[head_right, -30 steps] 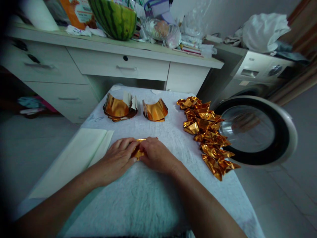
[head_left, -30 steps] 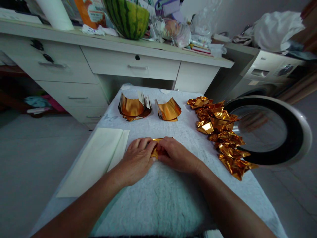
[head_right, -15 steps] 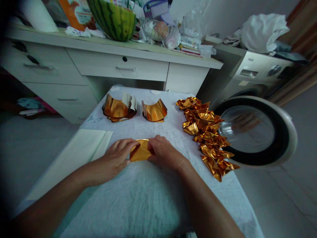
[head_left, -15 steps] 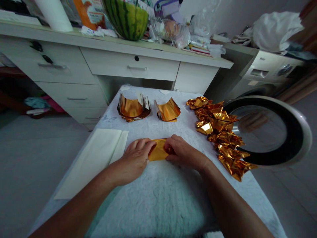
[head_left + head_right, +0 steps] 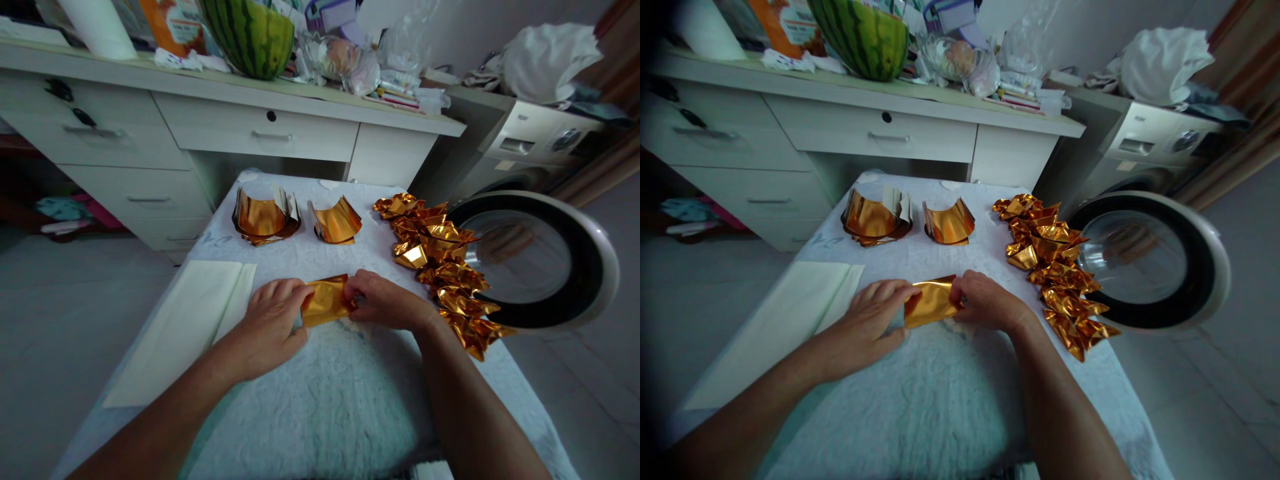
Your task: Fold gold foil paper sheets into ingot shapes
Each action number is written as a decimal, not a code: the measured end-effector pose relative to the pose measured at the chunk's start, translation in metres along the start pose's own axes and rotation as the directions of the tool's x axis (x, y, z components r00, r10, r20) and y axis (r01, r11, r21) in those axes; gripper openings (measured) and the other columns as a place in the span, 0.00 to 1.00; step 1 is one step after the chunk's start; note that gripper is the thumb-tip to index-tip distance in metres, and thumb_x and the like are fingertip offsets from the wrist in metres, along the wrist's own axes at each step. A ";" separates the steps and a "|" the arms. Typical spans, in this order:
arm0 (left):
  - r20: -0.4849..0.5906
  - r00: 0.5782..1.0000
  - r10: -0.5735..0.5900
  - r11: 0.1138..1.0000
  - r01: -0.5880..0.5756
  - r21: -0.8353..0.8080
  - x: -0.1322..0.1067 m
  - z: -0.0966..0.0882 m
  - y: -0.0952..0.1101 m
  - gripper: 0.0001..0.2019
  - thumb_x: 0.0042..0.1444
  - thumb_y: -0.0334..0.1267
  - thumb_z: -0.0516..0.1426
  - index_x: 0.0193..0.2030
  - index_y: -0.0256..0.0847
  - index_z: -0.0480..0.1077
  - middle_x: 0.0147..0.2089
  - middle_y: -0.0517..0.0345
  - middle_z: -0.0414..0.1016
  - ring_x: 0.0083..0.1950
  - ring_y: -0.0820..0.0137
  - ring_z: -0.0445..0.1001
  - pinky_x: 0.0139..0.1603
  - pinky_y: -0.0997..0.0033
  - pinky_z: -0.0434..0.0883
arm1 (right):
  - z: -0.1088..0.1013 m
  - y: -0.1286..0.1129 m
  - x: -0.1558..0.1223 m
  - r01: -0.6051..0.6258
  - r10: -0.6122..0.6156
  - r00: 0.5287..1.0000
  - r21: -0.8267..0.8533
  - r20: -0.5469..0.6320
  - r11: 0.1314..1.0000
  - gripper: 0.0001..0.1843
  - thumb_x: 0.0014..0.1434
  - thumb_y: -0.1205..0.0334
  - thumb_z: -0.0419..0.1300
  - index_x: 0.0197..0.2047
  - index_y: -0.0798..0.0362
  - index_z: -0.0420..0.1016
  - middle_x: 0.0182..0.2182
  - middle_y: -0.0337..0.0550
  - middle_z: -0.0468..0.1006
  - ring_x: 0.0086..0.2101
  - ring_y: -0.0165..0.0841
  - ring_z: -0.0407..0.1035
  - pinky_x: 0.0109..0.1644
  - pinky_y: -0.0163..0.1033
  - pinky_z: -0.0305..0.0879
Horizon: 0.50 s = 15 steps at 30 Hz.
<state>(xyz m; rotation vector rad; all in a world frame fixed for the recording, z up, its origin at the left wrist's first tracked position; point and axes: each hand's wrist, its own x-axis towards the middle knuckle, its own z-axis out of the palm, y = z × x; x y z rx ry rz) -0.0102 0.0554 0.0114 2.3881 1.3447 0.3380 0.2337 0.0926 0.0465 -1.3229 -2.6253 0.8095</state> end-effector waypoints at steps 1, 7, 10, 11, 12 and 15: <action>-0.027 1.000 -0.005 1.000 0.005 0.021 0.000 0.001 0.002 0.25 0.55 0.42 0.57 0.60 0.44 0.63 0.59 0.50 0.66 0.61 0.54 0.61 0.62 0.48 0.59 | 0.000 -0.001 0.000 0.004 -0.004 1.000 -0.008 -0.013 1.000 0.08 0.51 0.71 0.65 0.34 0.53 0.72 0.36 0.41 0.72 0.39 0.33 0.65 0.44 0.37 0.59; -0.206 0.978 0.026 0.995 -0.005 0.102 0.005 0.005 0.008 0.12 0.56 0.42 0.61 0.47 0.49 0.75 0.54 0.54 0.71 0.55 0.55 0.65 0.55 0.49 0.63 | 0.003 -0.007 0.003 0.084 -0.090 0.988 -0.052 -0.126 0.995 0.06 0.56 0.73 0.61 0.31 0.54 0.75 0.35 0.44 0.73 0.37 0.33 0.67 0.44 0.38 0.60; -0.257 0.964 0.068 0.993 -0.040 0.115 0.005 0.004 0.008 0.09 0.62 0.35 0.55 0.39 0.46 0.77 0.49 0.54 0.73 0.50 0.61 0.68 0.50 0.58 0.69 | 0.004 -0.009 0.004 0.118 -0.120 0.980 -0.022 -0.157 0.993 0.06 0.57 0.73 0.59 0.32 0.54 0.73 0.34 0.43 0.74 0.37 0.33 0.67 0.45 0.38 0.60; -0.265 0.962 0.073 0.991 -0.040 0.127 0.005 0.004 0.008 0.10 0.63 0.33 0.53 0.38 0.45 0.77 0.47 0.55 0.73 0.48 0.62 0.68 0.48 0.60 0.70 | 0.005 -0.009 0.004 0.130 -0.130 0.978 -0.010 -0.162 0.992 0.06 0.57 0.73 0.59 0.33 0.54 0.73 0.35 0.42 0.74 0.38 0.33 0.66 0.46 0.39 0.60; -0.269 0.961 0.072 0.989 -0.034 0.141 0.004 0.004 0.007 0.11 0.64 0.32 0.53 0.38 0.45 0.77 0.45 0.55 0.74 0.46 0.63 0.69 0.46 0.62 0.71 | 0.005 -0.010 0.004 0.137 -0.136 0.977 -0.001 -0.163 0.991 0.06 0.56 0.73 0.60 0.34 0.53 0.72 0.36 0.42 0.74 0.38 0.33 0.66 0.47 0.39 0.60; -0.270 0.961 0.062 0.985 -0.015 0.172 0.002 0.005 0.006 0.12 0.64 0.30 0.51 0.41 0.44 0.76 0.42 0.57 0.75 0.43 0.66 0.73 0.42 0.66 0.73 | 0.007 -0.012 0.005 0.123 -0.123 0.981 -0.004 -0.147 0.992 0.12 0.50 0.71 0.63 0.40 0.53 0.71 0.40 0.43 0.73 0.41 0.36 0.64 0.48 0.40 0.59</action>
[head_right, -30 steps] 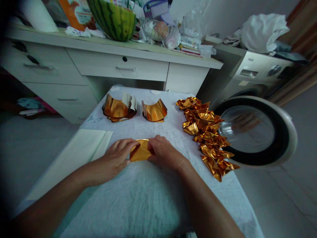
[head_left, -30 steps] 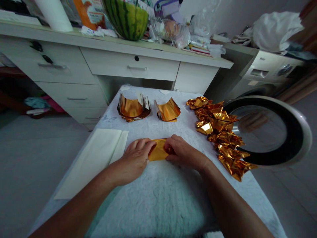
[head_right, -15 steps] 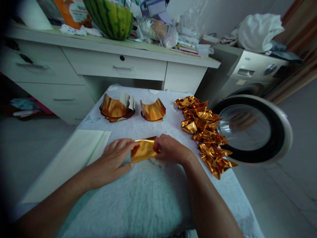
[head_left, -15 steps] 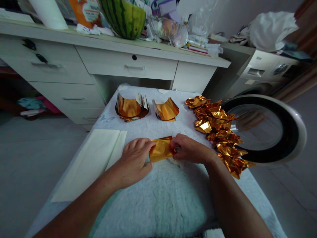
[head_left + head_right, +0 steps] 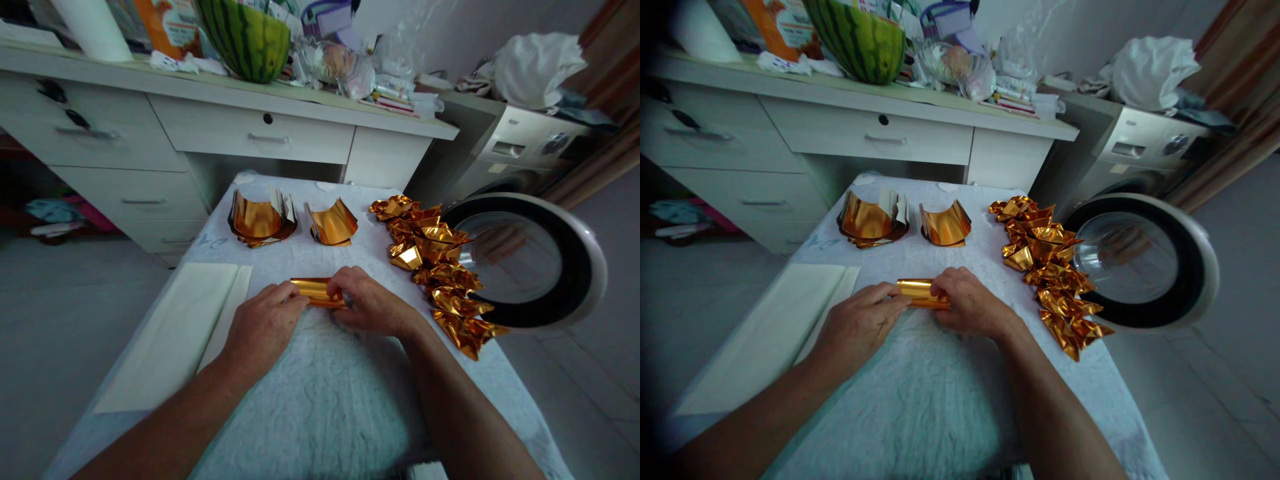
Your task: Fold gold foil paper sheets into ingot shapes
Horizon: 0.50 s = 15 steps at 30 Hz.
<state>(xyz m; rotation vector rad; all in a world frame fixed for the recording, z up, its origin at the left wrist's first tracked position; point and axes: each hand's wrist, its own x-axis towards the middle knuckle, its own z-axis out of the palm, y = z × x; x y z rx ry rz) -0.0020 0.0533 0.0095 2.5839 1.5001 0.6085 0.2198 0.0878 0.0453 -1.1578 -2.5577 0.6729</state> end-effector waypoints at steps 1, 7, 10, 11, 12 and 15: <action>0.001 1.000 -0.001 1.000 0.001 0.001 0.000 0.001 0.000 0.12 0.65 0.30 0.50 0.42 0.44 0.75 0.43 0.57 0.76 0.42 0.67 0.74 0.41 0.67 0.73 | 0.001 0.000 0.001 -0.009 0.009 1.000 -0.011 0.006 1.000 0.14 0.49 0.70 0.64 0.41 0.53 0.70 0.40 0.44 0.72 0.42 0.37 0.63 0.49 0.41 0.59; -0.036 0.999 -0.003 0.999 0.001 -0.051 0.000 0.002 -0.004 0.11 0.66 0.33 0.49 0.43 0.42 0.74 0.44 0.57 0.77 0.39 0.69 0.77 0.40 0.69 0.73 | 0.012 0.004 0.004 -0.025 0.023 0.998 -0.031 -0.057 0.999 0.09 0.53 0.73 0.60 0.37 0.53 0.70 0.38 0.43 0.72 0.41 0.36 0.63 0.47 0.39 0.58; -0.021 1.000 -0.018 0.996 0.016 -0.085 0.001 0.001 -0.004 0.09 0.65 0.34 0.51 0.42 0.41 0.74 0.41 0.57 0.77 0.39 0.67 0.77 0.40 0.67 0.72 | 0.013 0.007 0.005 -0.009 0.009 0.999 0.006 -0.043 1.000 0.08 0.52 0.75 0.60 0.34 0.53 0.70 0.35 0.41 0.72 0.38 0.34 0.64 0.45 0.38 0.58; -0.005 1.000 -0.030 0.995 0.030 -0.093 0.002 0.000 -0.004 0.08 0.65 0.34 0.52 0.42 0.41 0.73 0.40 0.57 0.77 0.39 0.66 0.77 0.40 0.66 0.72 | 0.012 0.007 0.004 -0.004 0.005 0.999 0.019 -0.036 1.000 0.08 0.52 0.75 0.60 0.33 0.53 0.69 0.35 0.41 0.72 0.38 0.34 0.64 0.44 0.37 0.59; 0.018 0.999 -0.044 0.994 0.046 -0.102 0.002 -0.001 -0.004 0.07 0.64 0.33 0.53 0.41 0.41 0.73 0.39 0.57 0.77 0.38 0.66 0.77 0.39 0.66 0.71 | 0.011 0.007 0.004 -0.002 0.003 1.000 0.029 -0.026 1.000 0.08 0.51 0.74 0.61 0.33 0.53 0.69 0.34 0.41 0.72 0.37 0.33 0.64 0.44 0.37 0.59; 0.091 0.993 -0.073 0.986 0.086 -0.144 0.002 -0.003 -0.004 0.05 0.61 0.31 0.54 0.37 0.41 0.72 0.38 0.58 0.76 0.38 0.67 0.76 0.38 0.68 0.70 | 0.007 0.006 0.003 -0.002 0.002 1.000 0.050 0.010 0.999 0.06 0.52 0.74 0.62 0.32 0.54 0.70 0.35 0.41 0.72 0.38 0.33 0.65 0.45 0.38 0.60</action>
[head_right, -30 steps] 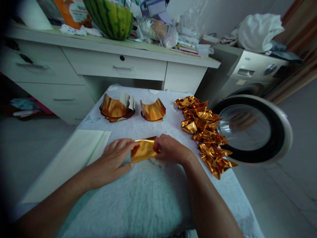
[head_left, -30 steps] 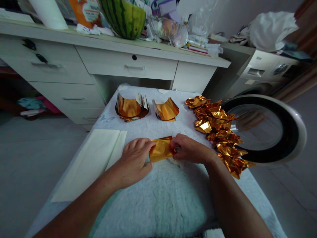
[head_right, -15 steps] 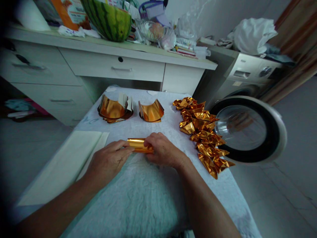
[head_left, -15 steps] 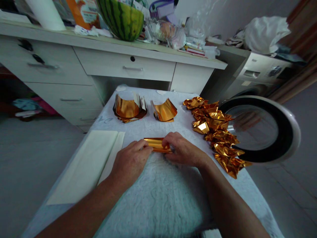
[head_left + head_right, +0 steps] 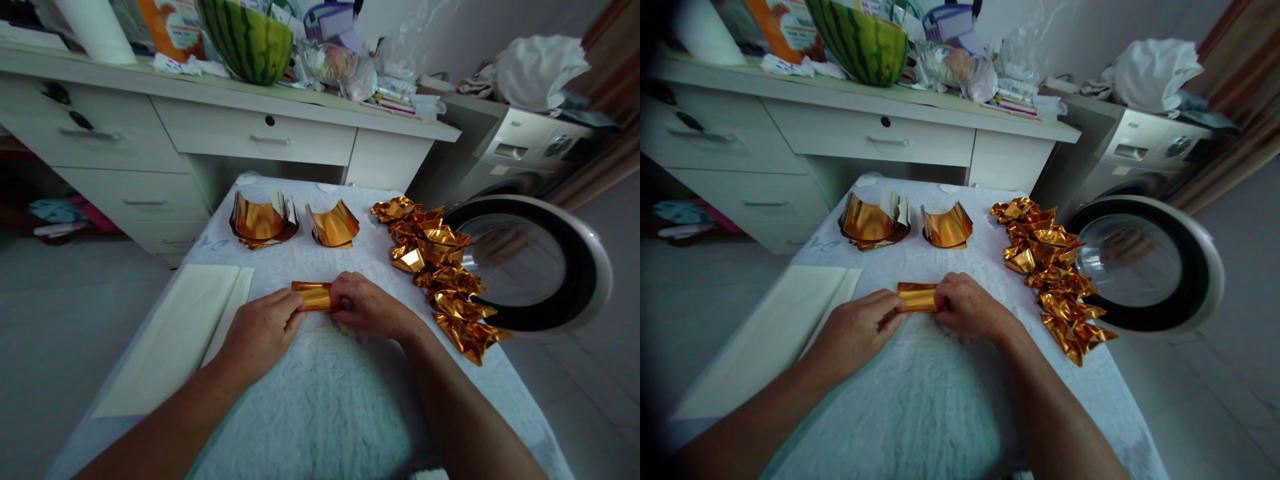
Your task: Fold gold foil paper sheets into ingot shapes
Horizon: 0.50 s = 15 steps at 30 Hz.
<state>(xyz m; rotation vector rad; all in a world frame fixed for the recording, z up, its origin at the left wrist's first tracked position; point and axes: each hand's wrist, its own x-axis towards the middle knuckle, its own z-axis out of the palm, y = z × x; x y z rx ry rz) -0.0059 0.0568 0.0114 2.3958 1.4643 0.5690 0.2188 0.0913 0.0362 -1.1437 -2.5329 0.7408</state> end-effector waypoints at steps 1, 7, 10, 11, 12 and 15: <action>0.022 1.000 -0.006 1.000 0.007 -0.016 0.000 -0.001 0.000 0.06 0.61 0.31 0.54 0.36 0.41 0.72 0.38 0.58 0.76 0.38 0.67 0.76 0.39 0.68 0.70 | -0.001 0.000 0.000 -0.002 0.002 1.000 0.005 0.011 1.000 0.06 0.53 0.74 0.62 0.32 0.54 0.71 0.36 0.41 0.73 0.39 0.33 0.66 0.46 0.38 0.60; 0.138 0.990 -0.021 0.995 0.034 -0.095 0.005 -0.002 -0.002 0.09 0.64 0.33 0.51 0.38 0.42 0.74 0.40 0.57 0.74 0.41 0.66 0.74 0.42 0.67 0.69 | 0.000 0.004 -0.001 -0.026 0.025 0.999 0.023 0.031 0.999 0.05 0.56 0.73 0.63 0.32 0.55 0.76 0.39 0.43 0.73 0.41 0.33 0.67 0.47 0.38 0.61; 0.166 0.985 -0.037 0.992 0.056 -0.112 0.006 -0.003 -0.001 0.11 0.65 0.34 0.50 0.38 0.40 0.74 0.39 0.56 0.73 0.42 0.66 0.73 0.43 0.66 0.68 | 0.000 0.007 -0.001 0.001 -0.003 0.999 0.039 0.037 0.999 0.04 0.57 0.71 0.63 0.33 0.54 0.78 0.37 0.43 0.75 0.40 0.32 0.67 0.47 0.38 0.61; 0.175 0.984 -0.041 0.991 0.062 -0.115 0.006 -0.003 0.000 0.11 0.65 0.34 0.49 0.38 0.40 0.73 0.39 0.56 0.73 0.42 0.66 0.73 0.43 0.65 0.68 | -0.001 0.008 -0.001 0.018 -0.020 0.999 0.047 0.045 0.999 0.04 0.59 0.70 0.62 0.33 0.54 0.78 0.36 0.42 0.75 0.39 0.32 0.67 0.47 0.38 0.60; 0.183 0.982 -0.043 0.991 0.066 -0.118 0.006 -0.003 0.001 0.11 0.65 0.34 0.49 0.38 0.40 0.73 0.39 0.55 0.73 0.41 0.65 0.73 0.43 0.65 0.67 | -0.001 0.008 -0.001 0.031 -0.034 0.998 0.056 0.052 0.998 0.05 0.60 0.70 0.61 0.33 0.55 0.79 0.34 0.42 0.75 0.38 0.31 0.67 0.46 0.37 0.60; 0.203 0.978 -0.041 0.989 0.068 -0.129 0.004 -0.005 0.002 0.12 0.65 0.34 0.48 0.38 0.40 0.72 0.39 0.55 0.73 0.41 0.65 0.73 0.43 0.65 0.67 | -0.003 0.007 0.000 0.029 -0.035 0.996 0.078 0.081 0.997 0.08 0.62 0.70 0.58 0.32 0.56 0.78 0.30 0.41 0.76 0.34 0.30 0.67 0.43 0.35 0.59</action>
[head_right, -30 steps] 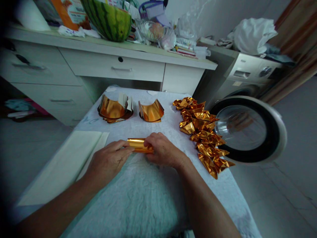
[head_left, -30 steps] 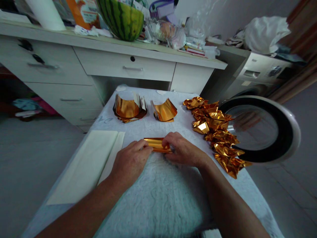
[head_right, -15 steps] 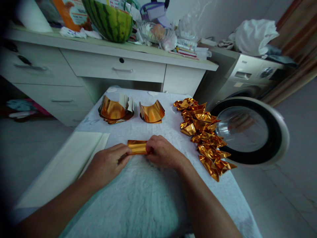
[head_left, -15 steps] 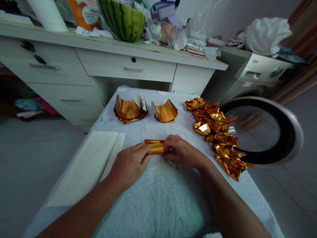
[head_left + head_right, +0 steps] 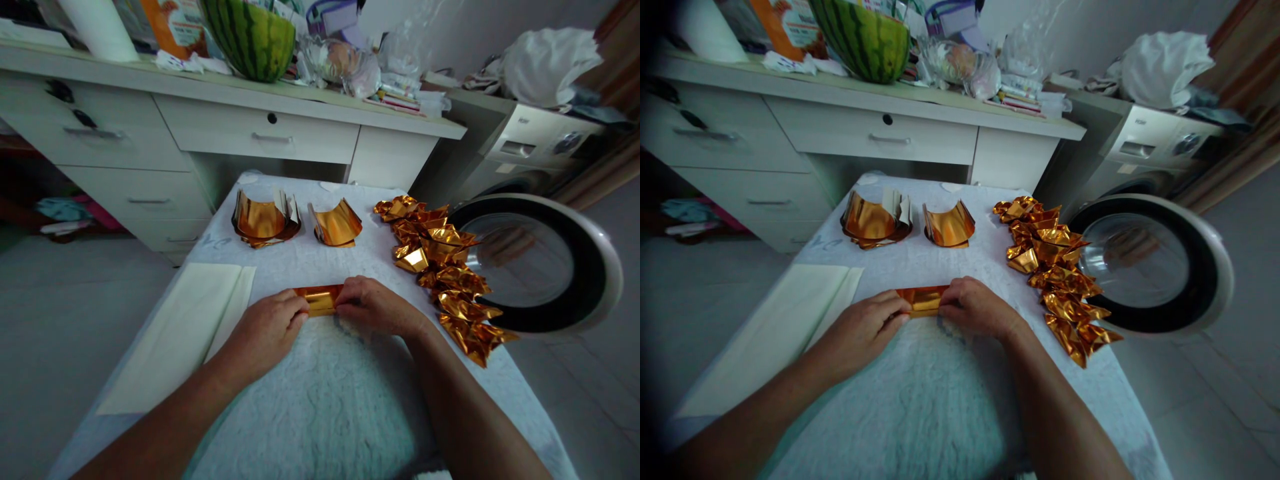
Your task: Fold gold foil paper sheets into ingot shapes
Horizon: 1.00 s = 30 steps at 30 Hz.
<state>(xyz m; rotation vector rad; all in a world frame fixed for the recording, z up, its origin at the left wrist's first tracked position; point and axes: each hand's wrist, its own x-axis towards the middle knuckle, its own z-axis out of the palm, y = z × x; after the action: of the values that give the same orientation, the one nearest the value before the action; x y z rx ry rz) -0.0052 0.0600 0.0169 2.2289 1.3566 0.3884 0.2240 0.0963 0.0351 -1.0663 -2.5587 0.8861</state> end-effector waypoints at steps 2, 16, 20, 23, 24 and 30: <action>0.000 1.000 -0.001 1.000 0.001 -0.016 0.000 0.000 0.000 0.12 0.65 0.34 0.48 0.38 0.40 0.72 0.39 0.55 0.74 0.42 0.65 0.73 0.44 0.65 0.66 | 0.000 -0.002 0.001 -0.043 0.043 0.999 0.004 0.002 0.999 0.10 0.62 0.70 0.57 0.31 0.56 0.78 0.29 0.41 0.76 0.32 0.29 0.67 0.40 0.34 0.59; -0.029 0.978 -0.207 0.978 0.208 0.013 0.002 -0.003 0.003 0.07 0.62 0.37 0.53 0.35 0.42 0.72 0.37 0.58 0.78 0.39 0.64 0.75 0.38 0.67 0.63 | 0.006 -0.011 0.005 -0.343 0.342 0.939 -0.056 -0.026 0.938 0.06 0.56 0.69 0.60 0.29 0.55 0.76 0.24 0.36 0.73 0.26 0.25 0.62 0.31 0.32 0.51; -0.040 0.974 -0.224 0.974 0.225 0.027 0.001 -0.003 0.005 0.06 0.61 0.35 0.54 0.35 0.43 0.71 0.36 0.58 0.78 0.38 0.65 0.74 0.37 0.68 0.62 | 0.007 -0.012 0.007 -0.363 0.362 0.932 -0.100 -0.022 0.927 0.07 0.56 0.67 0.59 0.28 0.55 0.76 0.24 0.37 0.74 0.25 0.26 0.61 0.30 0.33 0.49; -0.023 0.979 -0.204 0.979 0.204 -0.002 -0.001 -0.004 0.004 0.05 0.59 0.32 0.53 0.35 0.43 0.71 0.36 0.59 0.77 0.38 0.66 0.74 0.37 0.69 0.62 | 0.009 -0.012 0.007 -0.368 0.367 0.930 -0.116 -0.029 0.923 0.08 0.56 0.66 0.58 0.27 0.55 0.75 0.23 0.37 0.74 0.25 0.26 0.61 0.30 0.34 0.49; -0.017 0.979 -0.202 0.979 0.201 -0.013 -0.001 -0.005 0.003 0.05 0.58 0.31 0.53 0.35 0.43 0.70 0.36 0.59 0.77 0.38 0.66 0.74 0.37 0.70 0.62 | 0.009 -0.012 0.007 -0.368 0.367 0.930 -0.119 -0.030 0.922 0.08 0.56 0.66 0.58 0.27 0.55 0.75 0.23 0.37 0.74 0.24 0.26 0.61 0.29 0.34 0.49; -0.019 0.973 -0.231 0.973 0.231 0.022 -0.001 -0.006 0.005 0.05 0.59 0.31 0.53 0.36 0.43 0.69 0.36 0.59 0.77 0.37 0.66 0.73 0.36 0.69 0.61 | 0.007 -0.012 0.007 -0.349 0.348 0.937 -0.114 -0.025 0.930 0.06 0.55 0.68 0.59 0.27 0.54 0.74 0.23 0.36 0.73 0.25 0.25 0.61 0.30 0.33 0.49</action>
<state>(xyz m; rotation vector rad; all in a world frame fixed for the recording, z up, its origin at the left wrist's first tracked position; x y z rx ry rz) -0.0044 0.0582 0.0246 2.0602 1.6161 0.3083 0.2089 0.0910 0.0367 -1.5921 -2.4838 0.8142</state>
